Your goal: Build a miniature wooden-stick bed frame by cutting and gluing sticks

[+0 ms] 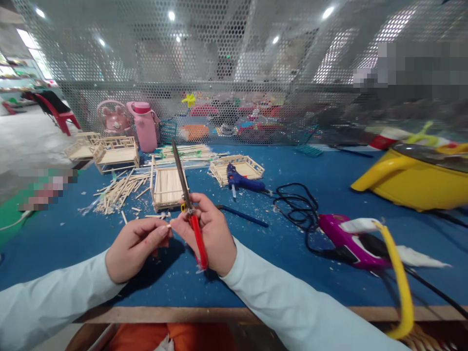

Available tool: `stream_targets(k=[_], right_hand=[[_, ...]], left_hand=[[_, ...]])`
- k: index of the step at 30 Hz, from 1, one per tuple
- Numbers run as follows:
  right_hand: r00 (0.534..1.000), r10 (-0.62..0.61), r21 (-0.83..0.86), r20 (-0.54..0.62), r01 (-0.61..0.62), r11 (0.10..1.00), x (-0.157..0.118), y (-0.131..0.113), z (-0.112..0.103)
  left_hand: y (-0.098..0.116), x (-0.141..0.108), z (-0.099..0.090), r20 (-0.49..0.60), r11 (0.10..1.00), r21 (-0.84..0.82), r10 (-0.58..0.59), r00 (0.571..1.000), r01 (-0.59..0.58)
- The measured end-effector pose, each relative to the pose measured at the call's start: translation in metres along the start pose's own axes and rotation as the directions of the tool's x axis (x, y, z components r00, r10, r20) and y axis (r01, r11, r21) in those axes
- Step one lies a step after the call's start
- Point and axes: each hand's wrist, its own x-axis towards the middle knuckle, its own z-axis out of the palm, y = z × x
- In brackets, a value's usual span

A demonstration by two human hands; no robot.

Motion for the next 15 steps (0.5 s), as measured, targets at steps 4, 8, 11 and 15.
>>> stream_targets(k=[4,8,11,15], right_hand=[[0.989,0.102,-0.022,0.109,-0.100,0.995,-0.005,0.002,-0.002],[0.966,0.056,-0.132,0.251,-0.023,0.991,-0.009,0.001,-0.005],[0.961,0.002,-0.208,0.277,0.058,0.976,-0.011,-0.004,-0.004],[0.947,-0.036,-0.298,0.320,0.137,0.945,-0.013,-0.011,0.000]], left_hand=[[0.002,0.005,-0.007,-0.163,0.998,-0.059,0.019,0.986,-0.029],[0.002,0.010,-0.011,-0.218,0.994,-0.087,0.051,0.975,-0.071],[0.003,0.010,-0.010,-0.219,0.993,-0.090,0.058,0.974,-0.080],[0.008,0.008,-0.009,-0.243,0.991,-0.089,0.072,0.967,-0.096]])
